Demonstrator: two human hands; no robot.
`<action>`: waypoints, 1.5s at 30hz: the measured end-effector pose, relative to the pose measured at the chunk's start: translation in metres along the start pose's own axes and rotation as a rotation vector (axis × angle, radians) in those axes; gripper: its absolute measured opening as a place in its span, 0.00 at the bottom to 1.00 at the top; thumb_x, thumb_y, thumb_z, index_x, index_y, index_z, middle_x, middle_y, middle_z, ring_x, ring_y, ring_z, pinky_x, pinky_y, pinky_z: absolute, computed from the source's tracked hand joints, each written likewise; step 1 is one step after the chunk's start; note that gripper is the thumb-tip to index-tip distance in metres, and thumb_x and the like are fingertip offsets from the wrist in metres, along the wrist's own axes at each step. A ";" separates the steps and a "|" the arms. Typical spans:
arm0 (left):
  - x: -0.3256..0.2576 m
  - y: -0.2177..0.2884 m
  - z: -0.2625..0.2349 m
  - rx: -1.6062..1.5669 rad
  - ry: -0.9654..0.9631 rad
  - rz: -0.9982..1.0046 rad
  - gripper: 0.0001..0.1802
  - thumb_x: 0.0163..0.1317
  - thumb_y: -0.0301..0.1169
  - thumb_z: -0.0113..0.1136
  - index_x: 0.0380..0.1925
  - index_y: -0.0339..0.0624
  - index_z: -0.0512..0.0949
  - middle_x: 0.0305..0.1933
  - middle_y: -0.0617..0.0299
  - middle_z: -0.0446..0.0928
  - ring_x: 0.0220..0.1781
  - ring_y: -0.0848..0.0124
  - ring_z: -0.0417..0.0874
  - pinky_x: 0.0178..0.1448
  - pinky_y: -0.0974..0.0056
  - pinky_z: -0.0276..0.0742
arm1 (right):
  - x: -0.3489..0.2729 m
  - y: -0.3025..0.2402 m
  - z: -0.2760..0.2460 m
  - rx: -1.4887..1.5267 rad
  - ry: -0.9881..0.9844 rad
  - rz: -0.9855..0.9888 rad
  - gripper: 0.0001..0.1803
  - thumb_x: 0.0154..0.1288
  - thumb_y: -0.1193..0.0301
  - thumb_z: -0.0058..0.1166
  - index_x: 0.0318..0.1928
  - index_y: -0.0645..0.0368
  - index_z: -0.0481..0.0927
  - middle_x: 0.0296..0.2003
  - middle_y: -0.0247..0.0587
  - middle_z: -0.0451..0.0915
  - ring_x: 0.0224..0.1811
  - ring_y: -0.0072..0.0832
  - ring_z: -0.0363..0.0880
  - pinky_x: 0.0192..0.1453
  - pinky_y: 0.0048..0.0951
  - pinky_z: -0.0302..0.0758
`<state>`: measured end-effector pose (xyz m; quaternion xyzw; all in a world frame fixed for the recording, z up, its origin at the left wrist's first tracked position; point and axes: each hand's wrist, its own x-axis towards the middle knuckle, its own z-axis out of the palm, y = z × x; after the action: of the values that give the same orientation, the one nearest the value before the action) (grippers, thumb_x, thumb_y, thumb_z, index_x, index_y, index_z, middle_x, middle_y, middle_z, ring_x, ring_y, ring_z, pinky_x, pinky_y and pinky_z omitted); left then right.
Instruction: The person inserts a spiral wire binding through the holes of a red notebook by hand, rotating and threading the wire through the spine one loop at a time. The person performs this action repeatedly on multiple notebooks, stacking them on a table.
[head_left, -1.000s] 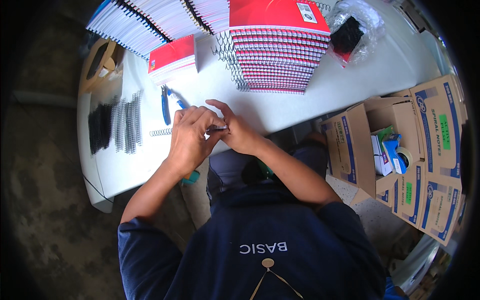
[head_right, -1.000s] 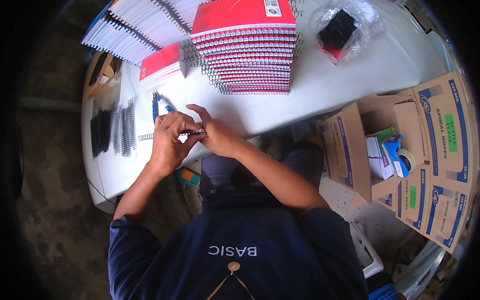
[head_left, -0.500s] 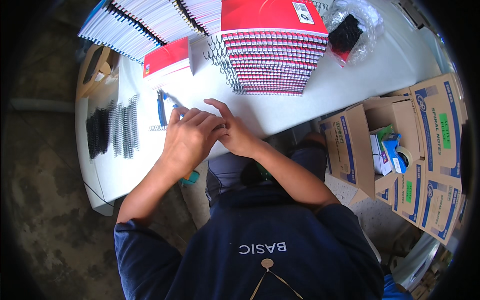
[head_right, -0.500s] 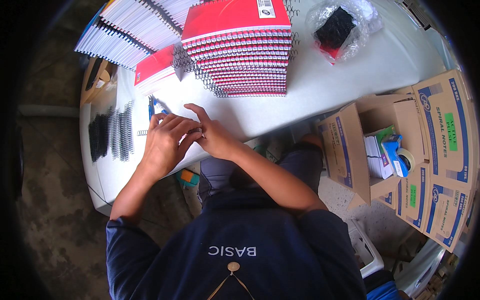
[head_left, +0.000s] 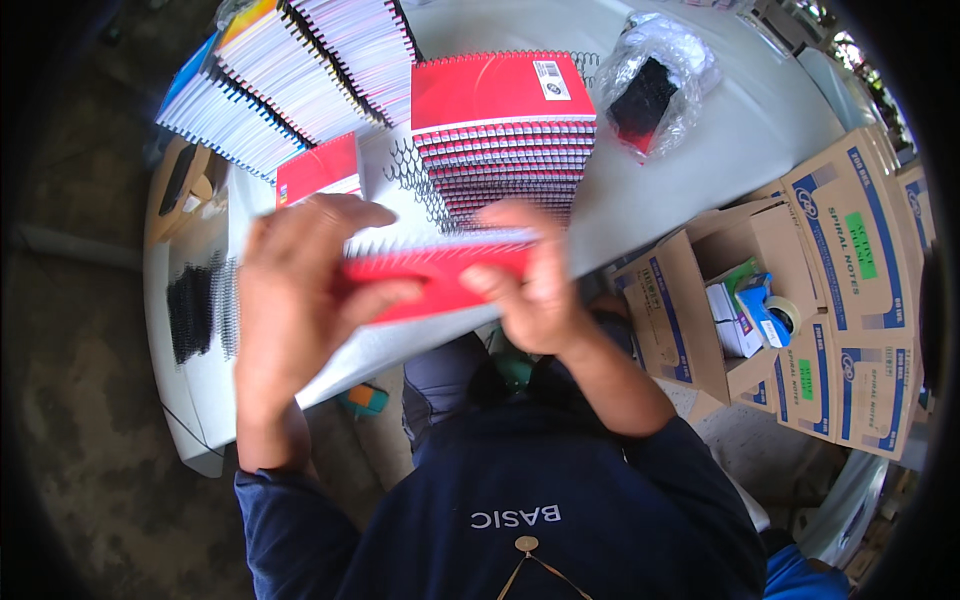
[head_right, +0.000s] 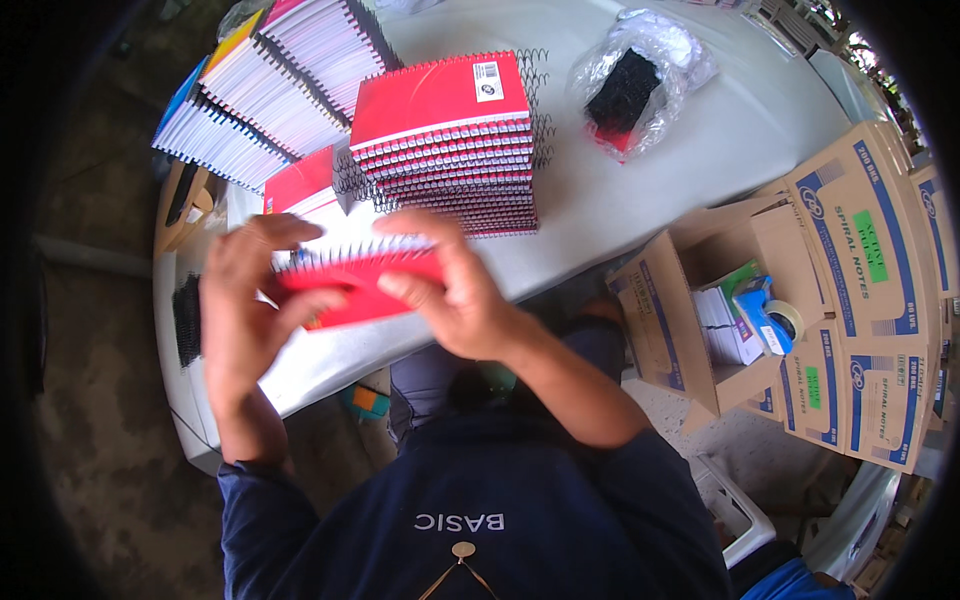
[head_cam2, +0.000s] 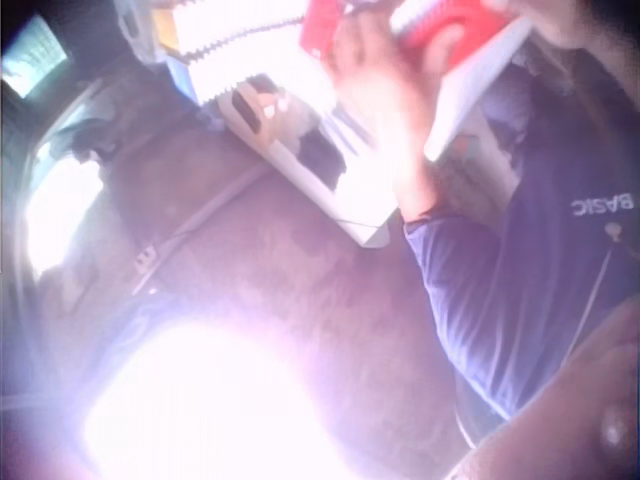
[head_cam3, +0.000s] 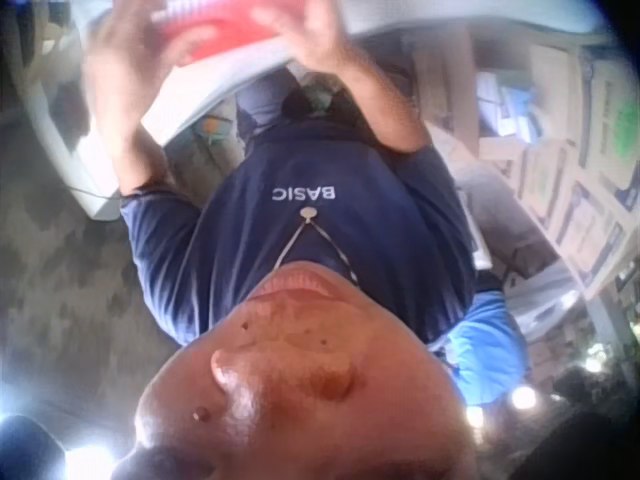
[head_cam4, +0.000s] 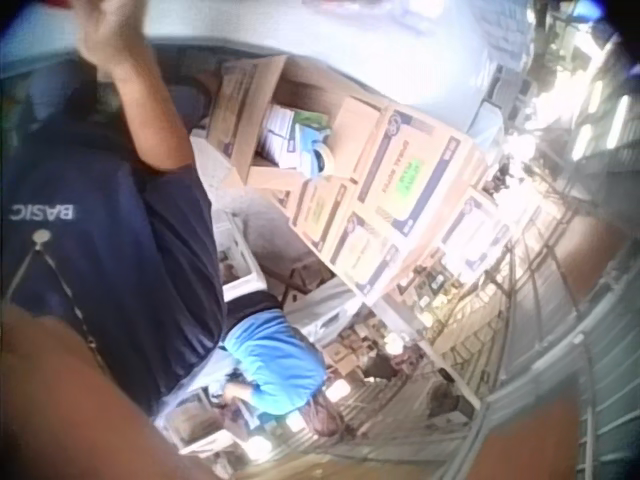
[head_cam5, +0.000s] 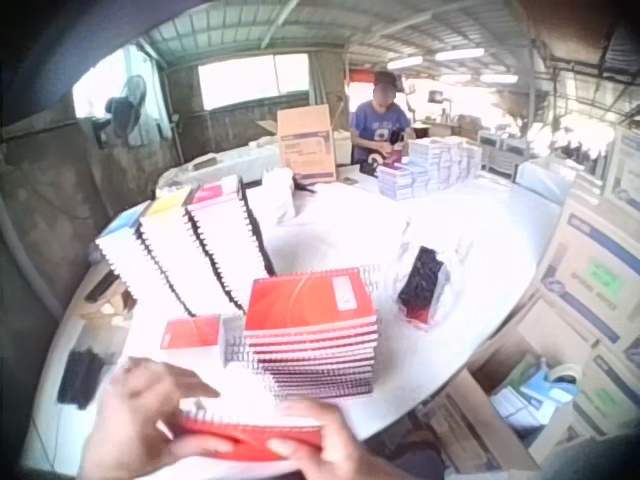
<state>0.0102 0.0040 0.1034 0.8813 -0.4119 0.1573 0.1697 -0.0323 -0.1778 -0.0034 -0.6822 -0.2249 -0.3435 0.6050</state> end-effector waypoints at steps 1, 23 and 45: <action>0.007 -0.001 -0.006 -0.122 0.096 -0.026 0.20 0.39 0.36 0.71 0.33 0.41 0.79 0.36 0.59 0.79 0.41 0.62 0.78 0.45 0.62 0.70 | 0.015 -0.004 -0.017 0.119 -0.006 -0.052 0.20 0.61 0.75 0.53 0.54 0.62 0.68 0.46 0.48 0.77 0.50 0.34 0.75 0.55 0.30 0.69; 0.071 -0.023 0.137 -0.739 0.949 -0.379 0.13 0.67 0.35 0.51 0.35 0.33 0.74 0.31 0.61 0.77 0.35 0.77 0.73 0.43 0.73 0.67 | 0.063 0.044 -0.042 -0.363 0.361 0.125 0.26 0.71 0.62 0.39 0.61 0.71 0.62 0.59 0.59 0.66 0.64 0.42 0.63 0.66 0.32 0.58; -0.138 -0.013 0.107 -0.054 0.147 -0.333 0.30 0.52 0.35 0.63 0.56 0.41 0.69 0.61 0.53 0.66 0.62 0.57 0.64 0.60 0.59 0.61 | -0.048 0.055 0.041 0.771 -0.283 1.040 0.18 0.65 0.72 0.48 0.55 0.63 0.72 0.48 0.40 0.77 0.49 0.22 0.74 0.56 0.27 0.71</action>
<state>-0.0493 0.0589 -0.0523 0.9186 -0.2509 0.1799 0.2466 -0.0164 -0.1413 -0.0771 -0.4751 -0.0502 0.1915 0.8574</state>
